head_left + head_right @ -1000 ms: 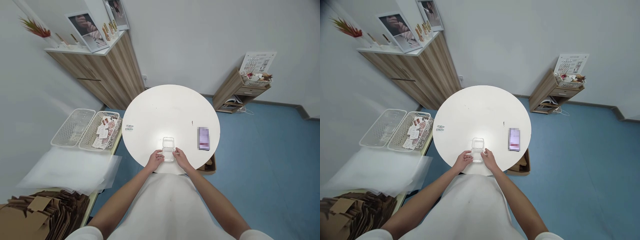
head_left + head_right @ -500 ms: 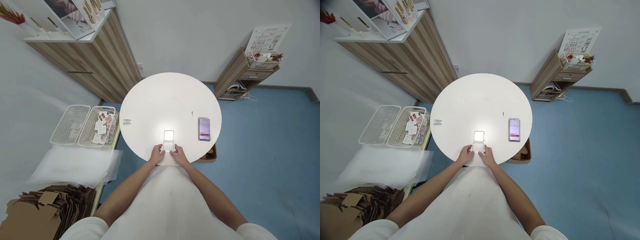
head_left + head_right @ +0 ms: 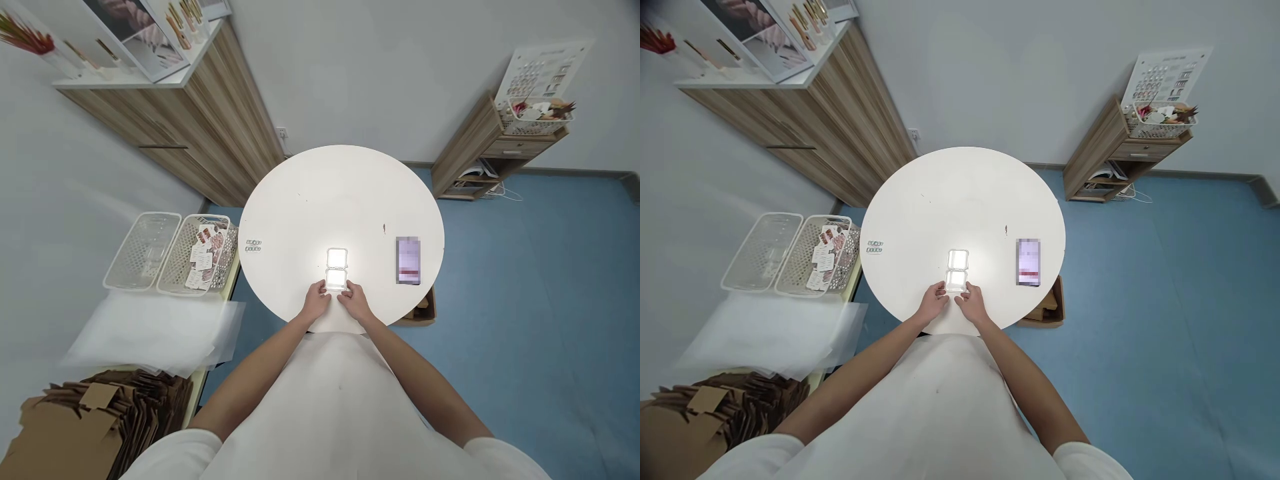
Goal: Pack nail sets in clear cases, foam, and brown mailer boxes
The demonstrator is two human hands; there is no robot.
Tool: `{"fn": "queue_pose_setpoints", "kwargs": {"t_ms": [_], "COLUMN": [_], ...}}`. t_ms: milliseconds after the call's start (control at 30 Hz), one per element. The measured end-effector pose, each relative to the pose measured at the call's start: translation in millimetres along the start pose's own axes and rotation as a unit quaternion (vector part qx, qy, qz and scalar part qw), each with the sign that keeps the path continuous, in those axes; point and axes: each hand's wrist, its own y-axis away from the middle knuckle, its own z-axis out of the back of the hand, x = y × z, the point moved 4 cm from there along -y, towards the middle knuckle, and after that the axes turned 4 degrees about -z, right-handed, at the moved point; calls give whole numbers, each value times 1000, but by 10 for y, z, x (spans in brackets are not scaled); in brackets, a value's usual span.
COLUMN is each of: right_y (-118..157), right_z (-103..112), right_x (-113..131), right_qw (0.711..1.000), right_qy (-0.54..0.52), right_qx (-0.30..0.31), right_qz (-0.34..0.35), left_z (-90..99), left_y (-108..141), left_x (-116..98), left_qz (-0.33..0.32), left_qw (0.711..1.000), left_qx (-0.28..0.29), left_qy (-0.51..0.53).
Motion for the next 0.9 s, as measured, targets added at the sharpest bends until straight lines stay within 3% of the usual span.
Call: {"fn": "queue_pose_setpoints", "kwargs": {"t_ms": [700, 900], "right_y": [-59, -6], "right_z": [-17, 31], "right_x": [-129, -157], "right_qw": [1000, 999], "right_qy": [-21, -2], "right_qx": [5, -33], "right_qz": [-3, -30], "left_z": [-6, 194], "left_y": [25, 60], "left_x": [-19, 47], "left_qz": [9, 22], "left_qw": [999, 997], "left_qx": [33, 45], "left_qy": [40, 50]}}
